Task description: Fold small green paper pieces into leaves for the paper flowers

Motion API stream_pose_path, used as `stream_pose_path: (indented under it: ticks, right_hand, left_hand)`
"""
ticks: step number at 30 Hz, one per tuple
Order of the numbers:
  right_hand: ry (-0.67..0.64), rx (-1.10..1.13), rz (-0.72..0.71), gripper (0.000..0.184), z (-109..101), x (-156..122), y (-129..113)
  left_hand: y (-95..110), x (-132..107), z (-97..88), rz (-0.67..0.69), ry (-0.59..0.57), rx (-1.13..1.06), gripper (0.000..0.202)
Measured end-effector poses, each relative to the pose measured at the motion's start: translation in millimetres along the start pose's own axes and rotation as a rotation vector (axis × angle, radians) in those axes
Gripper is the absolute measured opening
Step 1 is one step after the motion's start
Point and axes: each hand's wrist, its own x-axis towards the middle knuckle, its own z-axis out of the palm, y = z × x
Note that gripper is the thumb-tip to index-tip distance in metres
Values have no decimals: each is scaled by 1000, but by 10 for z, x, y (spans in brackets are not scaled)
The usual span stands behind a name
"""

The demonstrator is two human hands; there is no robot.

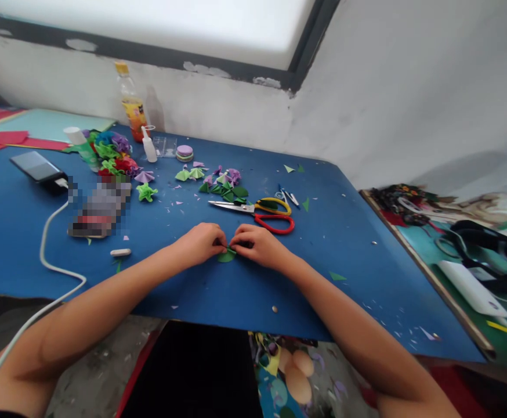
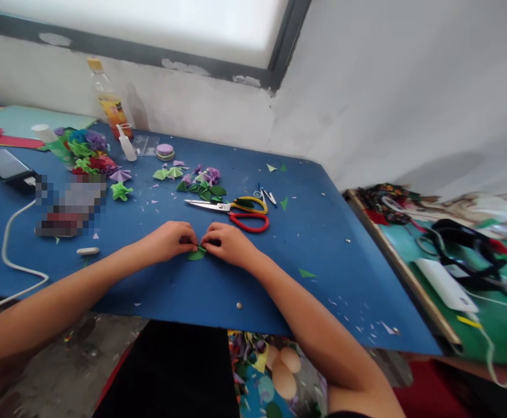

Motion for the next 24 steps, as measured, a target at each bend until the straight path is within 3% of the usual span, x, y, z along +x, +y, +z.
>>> stream_pose_path:
  ticks: [5,10,13,19,24]
  right_hand:
    - [-22,-73,-170,14,9,23,139]
    - [-72,-294,-262,24,-44,21,82]
    - [-101,-351,-269,27,-61,9,30]
    - [-71,-179,-206,18,-26,-7,59]
    - [-106,-311,-245,21,-46,4,3]
  left_hand:
    - [-18,-1,-4,27,5,-10,8]
    - [-35,5,-13,94,-1,27,9]
    - [-31,2,-22,116,-5,28,11]
    - [-3,0,-46,114,-25,25,11]
    - [-11,-4,-50,132,-41,45,14]
